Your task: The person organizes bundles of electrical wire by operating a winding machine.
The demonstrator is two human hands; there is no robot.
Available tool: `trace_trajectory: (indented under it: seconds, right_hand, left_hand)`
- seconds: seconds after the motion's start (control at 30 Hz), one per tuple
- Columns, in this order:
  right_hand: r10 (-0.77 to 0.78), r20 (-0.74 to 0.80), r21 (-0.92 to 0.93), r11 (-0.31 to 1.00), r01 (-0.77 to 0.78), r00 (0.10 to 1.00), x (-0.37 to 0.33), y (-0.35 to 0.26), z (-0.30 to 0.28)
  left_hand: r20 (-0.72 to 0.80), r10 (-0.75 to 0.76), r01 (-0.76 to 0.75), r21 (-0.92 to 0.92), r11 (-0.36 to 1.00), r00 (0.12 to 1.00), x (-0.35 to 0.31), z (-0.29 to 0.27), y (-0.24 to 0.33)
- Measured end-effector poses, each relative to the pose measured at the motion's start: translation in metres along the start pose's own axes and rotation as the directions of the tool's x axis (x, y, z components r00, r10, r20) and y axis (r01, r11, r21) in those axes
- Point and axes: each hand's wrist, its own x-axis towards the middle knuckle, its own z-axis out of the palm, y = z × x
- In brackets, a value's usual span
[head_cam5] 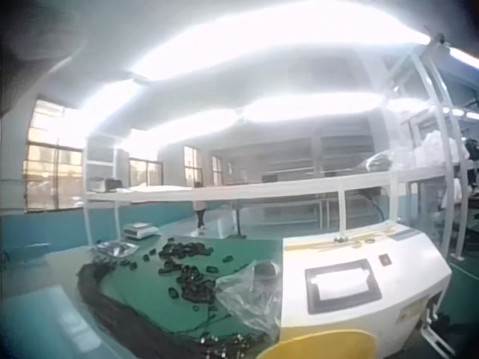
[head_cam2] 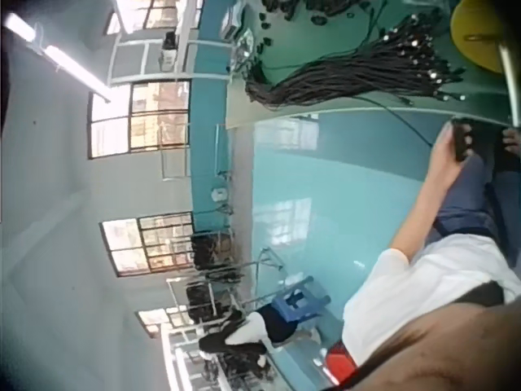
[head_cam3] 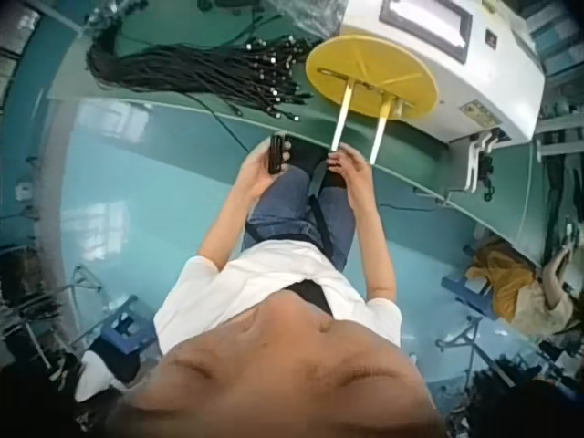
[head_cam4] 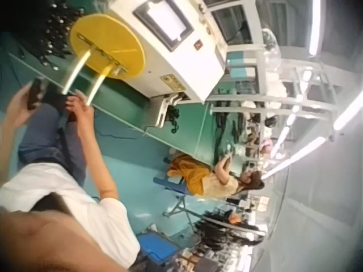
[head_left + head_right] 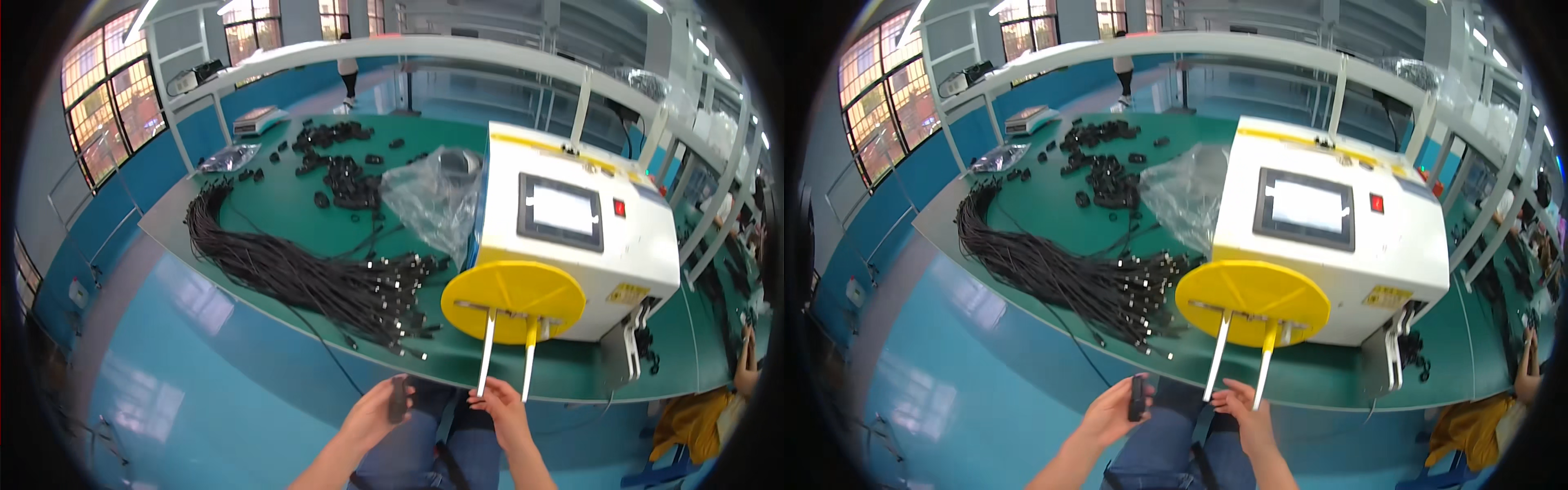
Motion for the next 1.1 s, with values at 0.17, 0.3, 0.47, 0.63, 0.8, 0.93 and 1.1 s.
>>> trace_trajectory:
  seconds: [0.17,0.3,0.47,0.63,0.8,0.93,1.1]
  right_hand:
    - [-0.073,-0.01,-0.042,0.996,0.073,0.997,0.018,0.001,-0.016]
    - [0.004,0.007,-0.021,1.0,-0.004,1.0,0.026,0.001,-0.008]
    - [-0.001,0.034,-0.03,1.0,0.003,0.999,0.027,0.002,-0.011]
    - [0.002,-0.016,-0.055,0.998,-0.003,1.0,0.027,0.003,-0.02]
    - [-0.012,-0.012,-0.053,0.999,0.012,1.0,0.03,0.005,-0.013]
    - [-0.034,-0.006,-0.051,0.998,0.034,0.999,0.031,0.006,-0.012]
    - [-0.043,-0.024,-0.03,0.999,0.042,0.999,0.027,0.004,-0.013]
  left_hand:
    - [0.004,0.147,-0.146,-0.095,0.985,0.989,0.056,0.008,0.098]
    - [0.095,0.509,-0.514,0.031,0.858,0.856,0.186,-0.003,0.234]
    - [0.013,0.935,-0.257,0.963,0.084,0.354,0.219,-0.016,0.225]
    - [0.583,0.687,-0.438,0.803,-0.405,0.433,0.122,0.004,0.125]
    - [0.629,0.649,-0.337,0.777,-0.532,0.428,0.09,-0.034,0.126]
    - [0.616,0.588,-0.339,0.785,-0.519,0.524,0.092,-0.057,0.133]
    - [0.588,0.599,-0.308,0.804,-0.509,0.544,0.095,-0.051,0.129]
